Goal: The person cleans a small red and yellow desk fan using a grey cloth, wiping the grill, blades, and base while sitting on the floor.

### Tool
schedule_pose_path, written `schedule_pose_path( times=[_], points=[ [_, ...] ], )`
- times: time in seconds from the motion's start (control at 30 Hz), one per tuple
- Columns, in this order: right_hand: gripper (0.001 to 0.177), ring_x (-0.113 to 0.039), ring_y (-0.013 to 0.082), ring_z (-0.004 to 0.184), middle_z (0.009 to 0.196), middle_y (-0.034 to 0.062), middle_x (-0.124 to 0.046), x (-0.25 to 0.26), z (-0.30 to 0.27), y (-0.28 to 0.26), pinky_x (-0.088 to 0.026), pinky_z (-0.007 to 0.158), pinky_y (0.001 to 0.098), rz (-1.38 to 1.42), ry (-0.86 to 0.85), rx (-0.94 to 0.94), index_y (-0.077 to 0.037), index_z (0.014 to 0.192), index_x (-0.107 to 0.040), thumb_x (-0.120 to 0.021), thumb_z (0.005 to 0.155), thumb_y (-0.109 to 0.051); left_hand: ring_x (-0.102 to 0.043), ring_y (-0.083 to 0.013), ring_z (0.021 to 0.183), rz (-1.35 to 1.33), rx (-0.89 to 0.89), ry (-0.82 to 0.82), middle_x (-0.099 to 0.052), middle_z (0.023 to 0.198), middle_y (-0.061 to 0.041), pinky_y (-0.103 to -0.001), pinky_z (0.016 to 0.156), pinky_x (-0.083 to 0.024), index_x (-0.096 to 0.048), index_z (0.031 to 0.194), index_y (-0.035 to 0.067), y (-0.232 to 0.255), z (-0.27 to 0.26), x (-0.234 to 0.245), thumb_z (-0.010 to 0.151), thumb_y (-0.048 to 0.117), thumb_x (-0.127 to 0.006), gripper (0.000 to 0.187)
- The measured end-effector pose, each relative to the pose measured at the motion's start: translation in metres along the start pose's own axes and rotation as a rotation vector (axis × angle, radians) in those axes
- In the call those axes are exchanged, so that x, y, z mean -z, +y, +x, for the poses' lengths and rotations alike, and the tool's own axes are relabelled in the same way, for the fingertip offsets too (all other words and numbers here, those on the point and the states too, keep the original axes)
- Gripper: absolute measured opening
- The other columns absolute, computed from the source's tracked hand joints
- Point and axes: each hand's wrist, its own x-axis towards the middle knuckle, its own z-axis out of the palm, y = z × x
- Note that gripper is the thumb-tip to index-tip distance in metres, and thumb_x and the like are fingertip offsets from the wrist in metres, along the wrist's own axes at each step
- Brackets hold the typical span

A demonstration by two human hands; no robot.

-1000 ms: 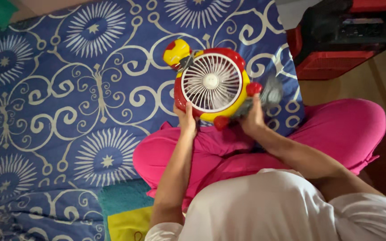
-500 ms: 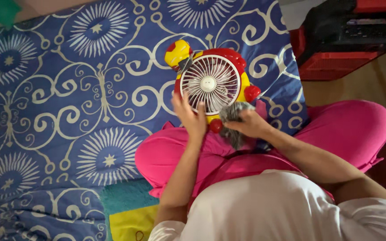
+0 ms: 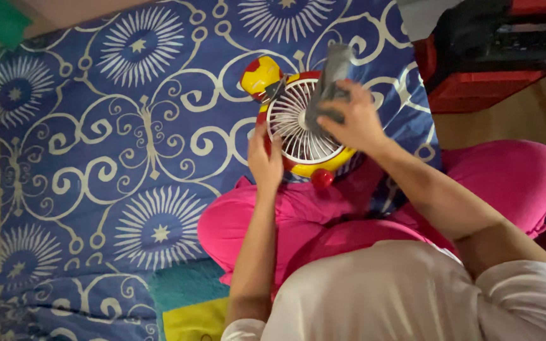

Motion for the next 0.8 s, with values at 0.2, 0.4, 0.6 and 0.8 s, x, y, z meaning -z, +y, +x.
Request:
schedule_pose_path(
  times=[0.2, 0.4, 0.6, 0.8],
  points=[
    [0.052, -0.05, 0.0452, 0.137, 0.151, 0.0172, -0.052, -0.036, 0.004, 0.035, -0.041, 0.105, 0.0683, -0.21, -0.131, 0.286, -0.027, 0.138, -0.064, -0.072, 0.088, -0.038, -0.032, -0.059, 0.137, 0.372, -0.459, 0.205, -0.034, 0.152, -0.037, -0.063, 0.112, -0.029, -0.05, 0.147, 0.005, -0.013, 0.019, -0.025, 0.083, 0.044, -0.075, 0.079],
    [0.037, -0.066, 0.0408, 0.106, 0.118, 0.0199, -0.07, -0.073, 0.068, 0.048, -0.051, 0.093, 0.0523, -0.169, -0.18, -0.137, -0.014, 0.128, -0.068, -0.065, 0.092, -0.022, -0.037, -0.0497, 0.152, 0.457, -0.463, 0.158, -0.041, 0.165, -0.026, -0.053, 0.127, -0.031, -0.052, 0.152, 0.022, -0.043, 0.022, -0.026, 0.098, 0.04, -0.068, 0.059],
    [0.021, -0.067, 0.0343, 0.103, 0.108, 0.0162, -0.071, -0.096, 0.015, -0.066, -0.055, 0.09, 0.0483, -0.288, -0.439, 0.324, -0.007, 0.111, -0.07, -0.064, 0.095, -0.021, -0.042, -0.0378, 0.15, -0.449, -0.283, 0.23, -0.041, 0.162, -0.025, -0.047, 0.123, -0.032, -0.03, 0.162, -0.001, -0.066, 0.026, -0.026, 0.099, 0.072, -0.042, 0.097],
    [0.039, -0.057, 0.0376, 0.102, 0.11, 0.0174, -0.064, -0.081, 0.04, -0.072, -0.048, 0.083, 0.0513, -0.171, -0.252, 0.274, -0.02, 0.117, -0.075, -0.073, 0.081, -0.037, -0.034, -0.0311, 0.155, -0.724, -0.311, 0.097, -0.029, 0.167, -0.022, -0.041, 0.128, -0.026, -0.012, 0.165, 0.001, -0.093, 0.033, -0.035, 0.096, 0.078, -0.045, 0.108]
  ],
)
